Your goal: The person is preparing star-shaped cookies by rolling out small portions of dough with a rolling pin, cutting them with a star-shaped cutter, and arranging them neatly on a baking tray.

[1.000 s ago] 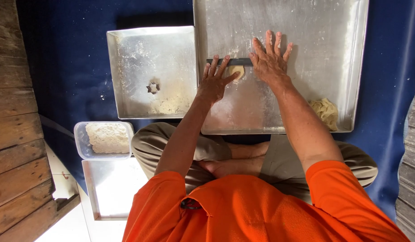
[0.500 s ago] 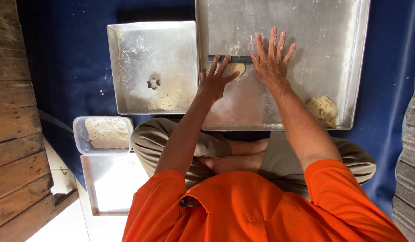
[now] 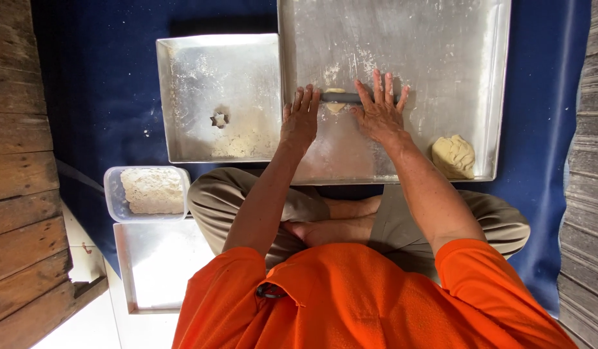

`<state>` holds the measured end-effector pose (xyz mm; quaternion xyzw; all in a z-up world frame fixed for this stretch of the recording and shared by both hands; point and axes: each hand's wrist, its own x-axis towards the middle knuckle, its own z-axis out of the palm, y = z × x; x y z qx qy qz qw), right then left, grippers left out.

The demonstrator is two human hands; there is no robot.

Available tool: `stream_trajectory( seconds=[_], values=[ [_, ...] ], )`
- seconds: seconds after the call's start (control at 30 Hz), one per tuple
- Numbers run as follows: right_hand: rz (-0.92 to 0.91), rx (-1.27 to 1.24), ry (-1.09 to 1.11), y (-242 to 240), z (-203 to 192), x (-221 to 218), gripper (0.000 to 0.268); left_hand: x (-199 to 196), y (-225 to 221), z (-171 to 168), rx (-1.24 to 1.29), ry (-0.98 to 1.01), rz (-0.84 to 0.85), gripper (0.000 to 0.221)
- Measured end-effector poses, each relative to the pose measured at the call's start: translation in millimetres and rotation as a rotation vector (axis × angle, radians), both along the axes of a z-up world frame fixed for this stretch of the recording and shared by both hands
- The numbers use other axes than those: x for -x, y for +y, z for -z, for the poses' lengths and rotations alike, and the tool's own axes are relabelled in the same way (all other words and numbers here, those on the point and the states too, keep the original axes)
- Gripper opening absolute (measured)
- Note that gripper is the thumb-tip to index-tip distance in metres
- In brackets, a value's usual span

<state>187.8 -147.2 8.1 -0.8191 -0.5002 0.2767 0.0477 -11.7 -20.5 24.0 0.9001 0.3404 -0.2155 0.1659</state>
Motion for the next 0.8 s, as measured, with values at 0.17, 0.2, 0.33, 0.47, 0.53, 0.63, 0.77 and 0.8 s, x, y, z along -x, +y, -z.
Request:
stream_trajectory(
  seconds=[0.17, 0.2, 0.33, 0.47, 0.53, 0.63, 0.77, 0.8],
  values=[
    [-0.051, 0.023, -0.031, -11, 0, 4, 0.071, 7, -12, 3, -0.016, -0.006, -0.012, 0.080],
    [-0.055, 0.039, -0.037, -14, 3, 5, 0.073, 9, -16, 3, -0.009, -0.003, -0.014, 0.080],
    [-0.084, 0.016, -0.061, -26, 9, 10, 0.080, 14, -28, -19, -0.042, 0.013, 0.031, 0.078],
    [-0.078, -0.026, -0.062, -27, 10, 11, 0.079, -2, -16, -22, -0.034, 0.056, 0.125, 0.075],
    [-0.072, 0.003, -0.055, -25, 11, 9, 0.079, -16, -5, -26, -0.010, 0.095, 0.134, 0.074],
    [-0.062, -0.006, -0.072, -19, 13, 7, 0.078, -32, 17, -15, 0.003, 0.114, 0.132, 0.067],
    [-0.071, 0.008, -0.057, -20, 7, 6, 0.079, -42, 32, 9, 0.108, 0.119, 0.089, 0.063],
    [-0.077, -0.002, -0.048, -19, 3, 5, 0.078, -43, 34, 11, 0.119, 0.138, 0.089, 0.064]
  ],
)
